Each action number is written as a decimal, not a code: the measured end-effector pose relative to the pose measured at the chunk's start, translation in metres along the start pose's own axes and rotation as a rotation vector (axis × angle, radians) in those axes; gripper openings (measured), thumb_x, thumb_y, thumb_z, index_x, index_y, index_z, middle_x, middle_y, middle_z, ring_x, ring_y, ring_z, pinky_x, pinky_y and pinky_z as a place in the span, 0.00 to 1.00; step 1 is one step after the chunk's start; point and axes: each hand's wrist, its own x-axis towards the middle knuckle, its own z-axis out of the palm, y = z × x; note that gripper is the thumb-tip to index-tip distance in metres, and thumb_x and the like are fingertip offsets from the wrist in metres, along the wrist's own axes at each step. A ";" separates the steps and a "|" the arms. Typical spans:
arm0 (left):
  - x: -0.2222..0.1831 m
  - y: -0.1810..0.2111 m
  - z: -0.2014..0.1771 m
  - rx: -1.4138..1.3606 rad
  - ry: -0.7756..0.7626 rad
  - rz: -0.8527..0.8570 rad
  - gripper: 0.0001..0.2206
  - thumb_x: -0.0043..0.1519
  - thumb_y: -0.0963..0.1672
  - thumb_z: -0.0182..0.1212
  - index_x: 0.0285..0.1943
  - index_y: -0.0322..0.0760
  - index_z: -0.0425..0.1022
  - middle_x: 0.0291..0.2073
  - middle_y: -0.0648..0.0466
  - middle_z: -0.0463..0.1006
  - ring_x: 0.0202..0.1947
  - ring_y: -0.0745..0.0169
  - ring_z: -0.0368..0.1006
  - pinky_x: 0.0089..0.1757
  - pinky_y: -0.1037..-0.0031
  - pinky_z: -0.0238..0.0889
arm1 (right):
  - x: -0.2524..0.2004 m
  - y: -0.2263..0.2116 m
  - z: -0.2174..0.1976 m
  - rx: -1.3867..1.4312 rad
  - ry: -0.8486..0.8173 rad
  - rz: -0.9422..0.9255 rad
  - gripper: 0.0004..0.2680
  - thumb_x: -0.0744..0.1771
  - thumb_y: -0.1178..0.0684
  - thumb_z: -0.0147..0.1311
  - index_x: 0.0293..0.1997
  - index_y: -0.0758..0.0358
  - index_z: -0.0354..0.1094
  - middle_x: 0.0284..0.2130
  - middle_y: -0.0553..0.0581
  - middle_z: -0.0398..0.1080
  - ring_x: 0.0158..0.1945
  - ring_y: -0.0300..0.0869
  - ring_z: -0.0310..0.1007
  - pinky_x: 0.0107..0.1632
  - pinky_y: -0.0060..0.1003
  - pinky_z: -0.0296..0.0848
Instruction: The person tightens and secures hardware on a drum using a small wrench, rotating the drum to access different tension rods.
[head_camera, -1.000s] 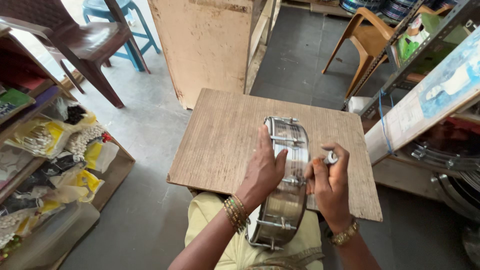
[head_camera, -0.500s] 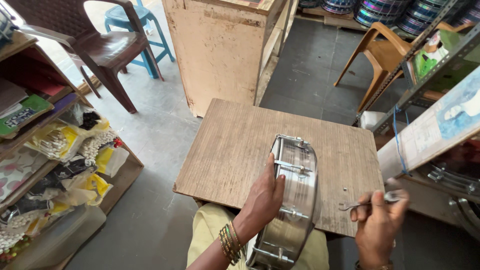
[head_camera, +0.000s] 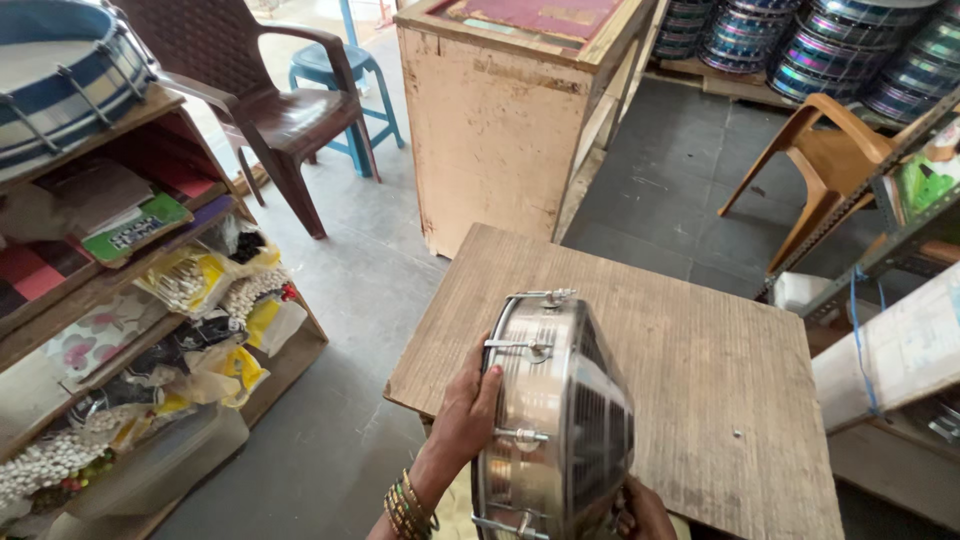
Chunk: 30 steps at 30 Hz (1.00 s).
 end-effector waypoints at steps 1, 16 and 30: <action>0.000 -0.002 -0.004 0.007 -0.016 -0.087 0.24 0.66 0.44 0.47 0.73 0.33 0.59 0.40 0.35 0.80 0.41 0.45 0.79 0.46 0.62 0.68 | 0.002 -0.005 0.005 -0.015 -0.021 0.045 0.15 0.73 0.42 0.39 0.32 0.62 0.59 0.17 0.54 0.53 0.15 0.41 0.42 0.19 0.39 0.47; -0.011 -0.018 -0.014 -0.071 0.033 0.042 0.22 0.67 0.41 0.48 0.71 0.28 0.61 0.54 0.38 0.80 0.56 0.53 0.76 0.54 0.69 0.64 | 0.006 -0.033 0.037 -0.083 -0.096 0.029 0.12 0.72 0.49 0.42 0.29 0.61 0.60 0.17 0.53 0.56 0.15 0.40 0.51 0.17 0.36 0.53; -0.016 0.000 0.013 -0.230 -0.035 0.004 0.25 0.67 0.40 0.51 0.76 0.32 0.56 0.42 0.44 0.80 0.38 0.67 0.71 0.42 0.75 0.68 | 0.010 -0.083 0.025 0.225 -0.381 -0.179 0.10 0.71 0.56 0.41 0.40 0.71 0.69 0.27 0.60 0.73 0.21 0.44 0.71 0.21 0.37 0.74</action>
